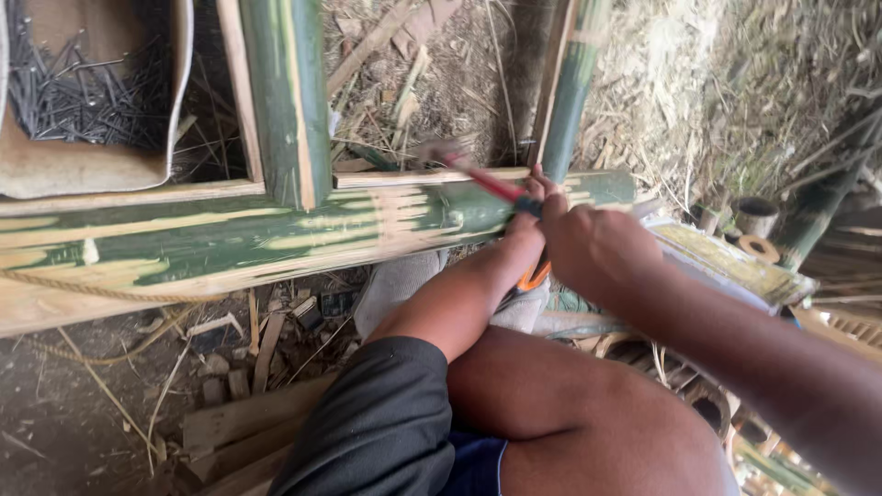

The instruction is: The person assembles a bamboo frame by hammering nails into joints and sawing bamboo pieces to fit. They use a hammer and hand saw to secure and trim the bamboo components.

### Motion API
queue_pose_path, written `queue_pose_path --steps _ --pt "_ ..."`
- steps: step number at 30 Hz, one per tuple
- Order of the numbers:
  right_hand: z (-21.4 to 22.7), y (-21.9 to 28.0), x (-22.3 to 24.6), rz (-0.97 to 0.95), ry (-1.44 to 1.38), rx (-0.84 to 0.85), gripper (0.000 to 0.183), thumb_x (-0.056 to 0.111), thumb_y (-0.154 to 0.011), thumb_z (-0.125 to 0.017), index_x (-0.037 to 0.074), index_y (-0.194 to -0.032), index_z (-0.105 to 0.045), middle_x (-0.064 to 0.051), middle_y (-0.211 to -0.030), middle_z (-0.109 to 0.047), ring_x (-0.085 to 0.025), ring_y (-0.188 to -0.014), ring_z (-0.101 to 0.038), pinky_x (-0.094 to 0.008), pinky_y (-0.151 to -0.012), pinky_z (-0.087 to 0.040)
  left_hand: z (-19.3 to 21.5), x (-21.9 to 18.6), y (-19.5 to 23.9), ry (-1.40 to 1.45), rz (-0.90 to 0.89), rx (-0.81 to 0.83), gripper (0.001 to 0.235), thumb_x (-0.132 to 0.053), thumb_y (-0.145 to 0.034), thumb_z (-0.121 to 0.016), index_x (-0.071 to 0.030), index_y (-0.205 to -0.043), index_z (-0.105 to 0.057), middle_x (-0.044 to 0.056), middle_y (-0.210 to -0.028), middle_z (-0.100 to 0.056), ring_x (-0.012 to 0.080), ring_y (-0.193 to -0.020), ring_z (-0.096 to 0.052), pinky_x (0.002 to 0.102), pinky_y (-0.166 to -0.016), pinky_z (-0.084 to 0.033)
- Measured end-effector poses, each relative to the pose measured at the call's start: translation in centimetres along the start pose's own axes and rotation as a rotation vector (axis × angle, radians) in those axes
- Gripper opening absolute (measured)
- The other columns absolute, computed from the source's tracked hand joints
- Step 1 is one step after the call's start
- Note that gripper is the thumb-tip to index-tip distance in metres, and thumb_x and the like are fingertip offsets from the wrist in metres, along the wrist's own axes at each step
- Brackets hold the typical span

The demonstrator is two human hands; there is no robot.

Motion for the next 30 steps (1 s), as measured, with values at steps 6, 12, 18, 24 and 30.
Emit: queue_pose_path --steps 6,12,18,24,30 --pt "0.8 0.5 1.4 0.098 0.189 0.004 0.042 0.018 -0.105 -0.047 -0.014 -0.131 -0.048 -0.014 -0.080 -0.069 -0.023 -0.062 -0.072 -0.036 -0.048 -0.056 0.6 -0.7 -0.3 0.121 -0.138 0.131 0.043 -0.010 -0.094 -0.051 0.009 -0.133 -0.059 0.033 -0.136 -0.055 0.0482 -0.123 -0.051 0.062 -0.095 -0.044" --pt "-0.8 0.1 0.9 0.050 0.114 0.039 0.039 0.020 -0.100 -0.048 -0.009 -0.127 -0.049 -0.016 -0.078 -0.070 -0.027 -0.063 -0.074 -0.037 -0.048 -0.058 -1.3 -0.8 -0.2 -0.034 -0.052 0.159 0.051 -0.017 -0.092 -0.047 0.009 -0.136 -0.051 0.034 -0.140 -0.049 0.0490 -0.128 -0.048 0.062 -0.098 -0.041" --pt "-2.5 0.7 0.3 -0.136 0.015 0.043 0.030 0.027 -0.106 -0.046 -0.002 -0.107 -0.053 -0.017 -0.079 -0.069 -0.030 -0.066 -0.075 -0.039 -0.050 -0.058 -0.9 -1.2 -0.1 0.138 -0.069 0.168 0.044 -0.014 -0.102 -0.049 0.013 -0.136 -0.056 0.038 -0.131 -0.057 0.0529 -0.127 -0.054 0.070 -0.111 -0.040" --pt "-2.8 1.2 1.7 0.019 0.112 0.037 0.030 0.018 -0.099 -0.045 -0.007 -0.115 -0.051 -0.015 -0.075 -0.067 -0.026 -0.061 -0.074 -0.035 -0.045 -0.057 -1.5 -1.7 0.5 0.132 0.135 -0.043 0.048 -0.023 -0.095 -0.049 0.007 -0.132 -0.059 0.037 -0.134 -0.058 0.0466 -0.121 -0.057 0.056 -0.093 -0.044" --pt "-3.7 1.6 1.5 -0.062 0.026 0.040 0.034 0.024 -0.100 -0.047 -0.007 -0.112 -0.051 -0.019 -0.075 -0.067 -0.029 -0.059 -0.073 -0.035 -0.043 -0.057 -2.6 -2.8 0.3 0.107 0.107 -0.004 0.049 -0.018 -0.094 -0.050 0.008 -0.134 -0.060 0.035 -0.140 -0.057 0.0408 -0.110 -0.056 0.058 -0.090 -0.044"
Point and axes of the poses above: each hand's wrist, its own y-axis away from the middle knuckle, its own z-axis out of the back of the hand, x = y × z, the point moved 3 cm from there along -y, towards the middle knuckle
